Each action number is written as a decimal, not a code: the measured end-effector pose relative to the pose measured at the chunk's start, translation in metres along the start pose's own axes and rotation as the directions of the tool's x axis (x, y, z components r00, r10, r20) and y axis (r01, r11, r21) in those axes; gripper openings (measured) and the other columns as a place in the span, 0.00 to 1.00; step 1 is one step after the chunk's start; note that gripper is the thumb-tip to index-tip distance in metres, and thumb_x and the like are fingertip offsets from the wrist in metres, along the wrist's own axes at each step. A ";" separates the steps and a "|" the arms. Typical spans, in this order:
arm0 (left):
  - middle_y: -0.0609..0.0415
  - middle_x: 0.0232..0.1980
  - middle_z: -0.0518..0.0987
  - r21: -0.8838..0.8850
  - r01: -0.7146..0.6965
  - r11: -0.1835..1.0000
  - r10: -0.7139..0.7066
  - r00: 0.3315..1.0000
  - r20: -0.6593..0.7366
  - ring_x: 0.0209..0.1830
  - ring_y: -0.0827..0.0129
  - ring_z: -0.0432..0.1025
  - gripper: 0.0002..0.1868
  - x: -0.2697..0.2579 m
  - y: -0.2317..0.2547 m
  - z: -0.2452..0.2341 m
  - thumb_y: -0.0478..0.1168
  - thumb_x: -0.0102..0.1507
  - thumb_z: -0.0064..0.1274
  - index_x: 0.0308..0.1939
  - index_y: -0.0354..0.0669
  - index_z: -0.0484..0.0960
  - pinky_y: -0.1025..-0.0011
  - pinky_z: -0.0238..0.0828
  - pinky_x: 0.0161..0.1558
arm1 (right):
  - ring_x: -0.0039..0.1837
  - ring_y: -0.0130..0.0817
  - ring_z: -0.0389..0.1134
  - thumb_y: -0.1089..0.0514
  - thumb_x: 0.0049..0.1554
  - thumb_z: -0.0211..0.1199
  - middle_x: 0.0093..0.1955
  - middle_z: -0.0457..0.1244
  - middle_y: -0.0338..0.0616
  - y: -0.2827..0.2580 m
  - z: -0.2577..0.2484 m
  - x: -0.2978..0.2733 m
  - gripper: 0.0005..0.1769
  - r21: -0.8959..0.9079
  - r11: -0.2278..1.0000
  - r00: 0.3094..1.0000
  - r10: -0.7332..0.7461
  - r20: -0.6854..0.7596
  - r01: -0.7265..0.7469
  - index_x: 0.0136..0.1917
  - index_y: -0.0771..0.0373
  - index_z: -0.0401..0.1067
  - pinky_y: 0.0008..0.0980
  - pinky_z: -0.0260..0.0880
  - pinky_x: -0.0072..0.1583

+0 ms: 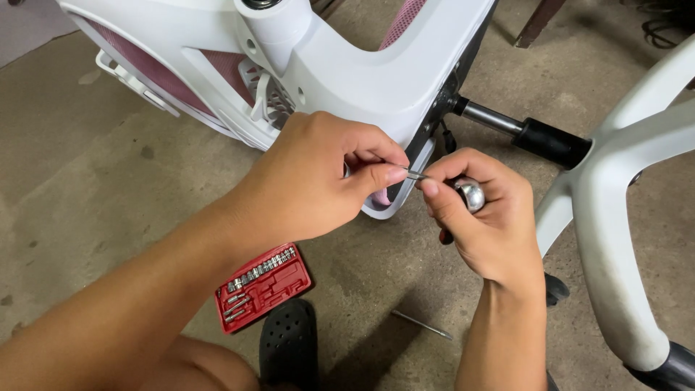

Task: Assembling the base and seat component of a pink and white gaming chair using a socket wrench.

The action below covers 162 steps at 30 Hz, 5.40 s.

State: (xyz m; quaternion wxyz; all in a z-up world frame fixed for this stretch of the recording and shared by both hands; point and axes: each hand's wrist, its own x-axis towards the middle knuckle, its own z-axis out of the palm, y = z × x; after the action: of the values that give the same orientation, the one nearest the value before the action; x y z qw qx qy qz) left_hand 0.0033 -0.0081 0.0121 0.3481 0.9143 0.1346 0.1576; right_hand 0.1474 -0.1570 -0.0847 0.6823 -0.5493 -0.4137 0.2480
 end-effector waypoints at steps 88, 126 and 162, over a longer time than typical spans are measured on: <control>0.52 0.44 0.83 -0.914 0.356 0.196 -0.913 0.407 -0.037 0.39 0.73 0.79 0.24 -0.278 -0.429 0.106 0.23 0.56 0.54 0.57 0.34 0.79 0.74 0.78 0.43 | 0.40 0.40 0.72 0.57 0.51 0.73 0.39 0.70 0.48 0.299 0.255 0.003 0.25 -0.818 0.572 0.567 0.694 0.443 -0.061 0.61 0.56 0.74 0.37 0.73 0.46; 0.51 0.42 0.85 -0.509 0.687 0.518 -0.855 0.394 -0.339 0.37 0.72 0.81 0.24 -0.285 -0.424 0.099 0.32 0.56 0.63 0.57 0.37 0.82 0.72 0.79 0.44 | 0.42 0.30 0.68 0.57 0.47 0.78 0.42 0.68 0.40 0.340 0.308 0.054 0.23 -0.777 0.627 0.581 0.613 0.535 0.053 0.56 0.58 0.76 0.34 0.71 0.48; 0.43 0.45 0.84 -0.185 0.792 0.582 -0.800 0.516 -0.307 0.39 0.56 0.82 0.13 -0.269 -0.458 0.095 0.31 0.58 0.59 0.47 0.40 0.87 0.61 0.78 0.47 | 0.37 0.30 0.72 0.56 0.60 0.74 0.36 0.68 0.41 0.341 0.262 -0.006 0.14 -0.728 0.675 0.918 0.204 0.339 0.119 0.47 0.61 0.70 0.34 0.74 0.38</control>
State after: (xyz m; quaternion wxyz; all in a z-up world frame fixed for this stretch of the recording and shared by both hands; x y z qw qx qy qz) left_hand -0.2685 0.1702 -0.4189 0.3603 0.7020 0.5969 0.1456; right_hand -0.0360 0.0741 -0.3977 0.2990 -0.7251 -0.5931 0.1816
